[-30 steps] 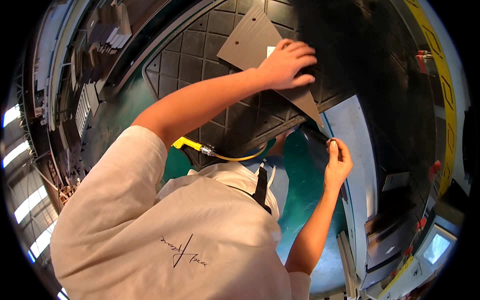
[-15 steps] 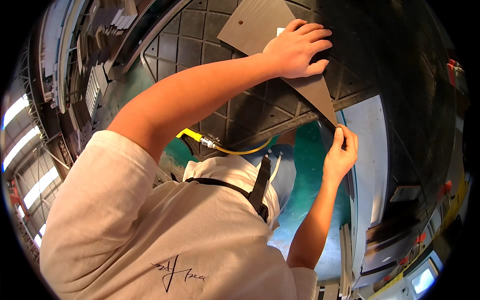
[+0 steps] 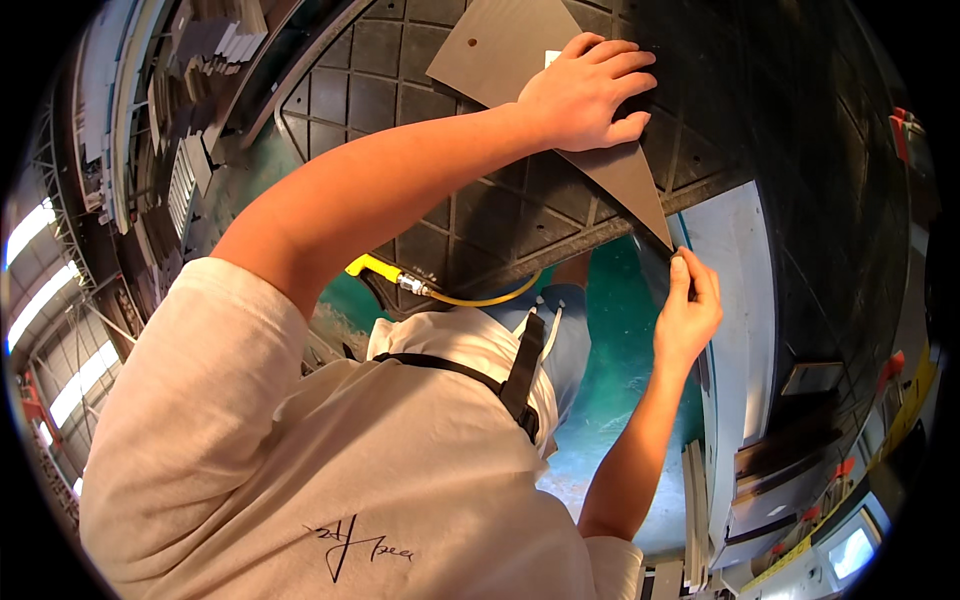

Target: The person cleans the surface of a large industrial machine using a yellow air blower and a white cloth. They repeatedly wipe the machine's black textured surface and blow away dust or debris, moving between different sections of the equipment.

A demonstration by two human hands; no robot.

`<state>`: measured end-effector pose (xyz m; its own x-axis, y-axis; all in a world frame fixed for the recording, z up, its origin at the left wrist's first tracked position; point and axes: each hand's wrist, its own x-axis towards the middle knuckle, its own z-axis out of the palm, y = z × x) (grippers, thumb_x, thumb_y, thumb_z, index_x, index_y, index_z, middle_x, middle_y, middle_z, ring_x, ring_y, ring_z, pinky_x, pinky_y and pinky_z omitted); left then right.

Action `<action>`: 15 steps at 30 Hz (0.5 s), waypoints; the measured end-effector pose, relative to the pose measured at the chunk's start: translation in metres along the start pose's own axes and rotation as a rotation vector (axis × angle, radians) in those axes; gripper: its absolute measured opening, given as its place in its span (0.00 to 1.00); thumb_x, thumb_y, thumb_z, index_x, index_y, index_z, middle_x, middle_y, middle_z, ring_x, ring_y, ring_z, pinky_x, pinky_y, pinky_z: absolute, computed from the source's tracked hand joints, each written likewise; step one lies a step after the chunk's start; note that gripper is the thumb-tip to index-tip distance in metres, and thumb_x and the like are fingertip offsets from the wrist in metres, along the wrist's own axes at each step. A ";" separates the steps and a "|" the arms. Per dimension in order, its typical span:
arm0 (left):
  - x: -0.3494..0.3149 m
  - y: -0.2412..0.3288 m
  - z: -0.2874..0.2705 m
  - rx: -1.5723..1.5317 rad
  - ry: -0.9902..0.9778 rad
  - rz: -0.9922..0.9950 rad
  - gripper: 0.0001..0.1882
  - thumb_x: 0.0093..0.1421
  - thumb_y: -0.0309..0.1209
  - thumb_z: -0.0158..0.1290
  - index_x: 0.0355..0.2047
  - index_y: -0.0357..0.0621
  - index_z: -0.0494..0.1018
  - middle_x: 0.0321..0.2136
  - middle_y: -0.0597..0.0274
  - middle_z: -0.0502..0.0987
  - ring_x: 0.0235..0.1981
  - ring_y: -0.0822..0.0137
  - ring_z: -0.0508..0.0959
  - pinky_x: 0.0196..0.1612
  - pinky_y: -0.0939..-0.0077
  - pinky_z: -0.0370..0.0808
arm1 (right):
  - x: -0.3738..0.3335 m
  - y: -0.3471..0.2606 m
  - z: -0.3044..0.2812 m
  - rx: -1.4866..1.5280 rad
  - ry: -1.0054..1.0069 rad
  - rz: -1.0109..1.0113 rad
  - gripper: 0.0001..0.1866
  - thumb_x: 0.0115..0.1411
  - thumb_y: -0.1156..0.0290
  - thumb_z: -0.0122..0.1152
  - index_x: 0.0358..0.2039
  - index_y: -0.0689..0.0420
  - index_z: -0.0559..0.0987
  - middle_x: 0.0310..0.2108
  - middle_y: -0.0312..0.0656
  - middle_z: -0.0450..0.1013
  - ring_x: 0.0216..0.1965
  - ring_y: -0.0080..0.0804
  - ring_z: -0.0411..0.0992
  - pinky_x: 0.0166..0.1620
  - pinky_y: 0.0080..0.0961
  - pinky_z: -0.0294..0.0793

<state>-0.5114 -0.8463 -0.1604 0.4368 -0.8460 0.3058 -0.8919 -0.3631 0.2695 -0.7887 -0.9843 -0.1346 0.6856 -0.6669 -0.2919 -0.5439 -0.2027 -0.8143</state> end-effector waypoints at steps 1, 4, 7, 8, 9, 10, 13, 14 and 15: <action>-0.001 0.000 0.000 -0.001 0.003 -0.007 0.22 0.63 0.46 0.59 0.51 0.46 0.81 0.62 0.58 0.77 0.65 0.58 0.72 0.69 0.54 0.65 | 0.005 -0.006 -0.001 0.001 -0.041 -0.021 0.12 0.70 0.67 0.66 0.47 0.61 0.87 0.39 0.40 0.81 0.40 0.31 0.78 0.43 0.27 0.76; -0.001 -0.001 0.001 -0.006 0.012 -0.003 0.23 0.62 0.47 0.59 0.51 0.47 0.81 0.62 0.57 0.77 0.66 0.58 0.72 0.69 0.54 0.65 | 0.011 -0.010 -0.002 -0.013 -0.099 0.065 0.12 0.69 0.67 0.66 0.46 0.62 0.87 0.39 0.40 0.81 0.39 0.29 0.77 0.43 0.26 0.75; -0.001 -0.002 0.004 -0.001 0.008 -0.006 0.23 0.62 0.46 0.59 0.51 0.47 0.81 0.63 0.57 0.77 0.66 0.59 0.72 0.69 0.54 0.65 | 0.017 -0.005 -0.002 -0.003 -0.150 0.119 0.12 0.69 0.67 0.67 0.45 0.63 0.86 0.38 0.39 0.81 0.38 0.27 0.77 0.44 0.25 0.75; -0.002 -0.001 0.003 -0.001 0.010 -0.009 0.23 0.62 0.46 0.59 0.51 0.47 0.81 0.63 0.57 0.77 0.66 0.59 0.72 0.69 0.54 0.65 | 0.019 -0.005 -0.003 0.018 -0.172 0.152 0.12 0.69 0.68 0.67 0.45 0.64 0.86 0.38 0.39 0.81 0.39 0.27 0.77 0.45 0.25 0.75; -0.002 -0.001 0.003 0.000 0.007 -0.014 0.23 0.62 0.46 0.59 0.51 0.46 0.81 0.63 0.58 0.77 0.66 0.59 0.72 0.69 0.54 0.65 | 0.019 -0.004 -0.005 0.016 -0.174 0.151 0.12 0.69 0.68 0.67 0.45 0.64 0.86 0.38 0.39 0.81 0.39 0.27 0.77 0.45 0.25 0.75; -0.003 0.000 0.003 0.001 0.003 -0.019 0.23 0.62 0.46 0.59 0.52 0.46 0.81 0.63 0.58 0.77 0.66 0.59 0.72 0.69 0.54 0.65 | 0.019 -0.001 -0.006 0.027 -0.185 0.152 0.12 0.69 0.68 0.67 0.45 0.64 0.86 0.38 0.40 0.81 0.39 0.27 0.77 0.45 0.26 0.76; -0.003 0.001 0.001 -0.012 0.004 -0.016 0.23 0.62 0.46 0.58 0.52 0.46 0.81 0.62 0.58 0.77 0.66 0.59 0.72 0.69 0.54 0.64 | 0.015 0.024 -0.017 -0.050 -0.198 0.215 0.12 0.68 0.69 0.67 0.45 0.65 0.86 0.39 0.42 0.82 0.40 0.29 0.78 0.46 0.26 0.76; -0.003 0.001 0.002 -0.013 0.008 -0.021 0.23 0.62 0.46 0.58 0.52 0.46 0.81 0.62 0.58 0.77 0.66 0.59 0.72 0.69 0.54 0.64 | 0.015 0.027 -0.020 -0.135 -0.207 0.271 0.12 0.68 0.69 0.67 0.45 0.65 0.86 0.40 0.43 0.82 0.40 0.29 0.78 0.47 0.27 0.77; -0.003 0.001 0.002 -0.016 0.004 -0.022 0.23 0.62 0.47 0.58 0.52 0.46 0.81 0.62 0.58 0.77 0.66 0.59 0.72 0.69 0.54 0.64 | 0.011 0.030 -0.024 -0.140 -0.209 0.269 0.12 0.68 0.69 0.67 0.45 0.65 0.86 0.40 0.43 0.82 0.40 0.29 0.78 0.47 0.27 0.77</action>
<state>-0.5142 -0.8447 -0.1628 0.4569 -0.8362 0.3033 -0.8801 -0.3756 0.2904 -0.8089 -1.0153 -0.1501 0.5853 -0.5519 -0.5940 -0.7691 -0.1462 -0.6221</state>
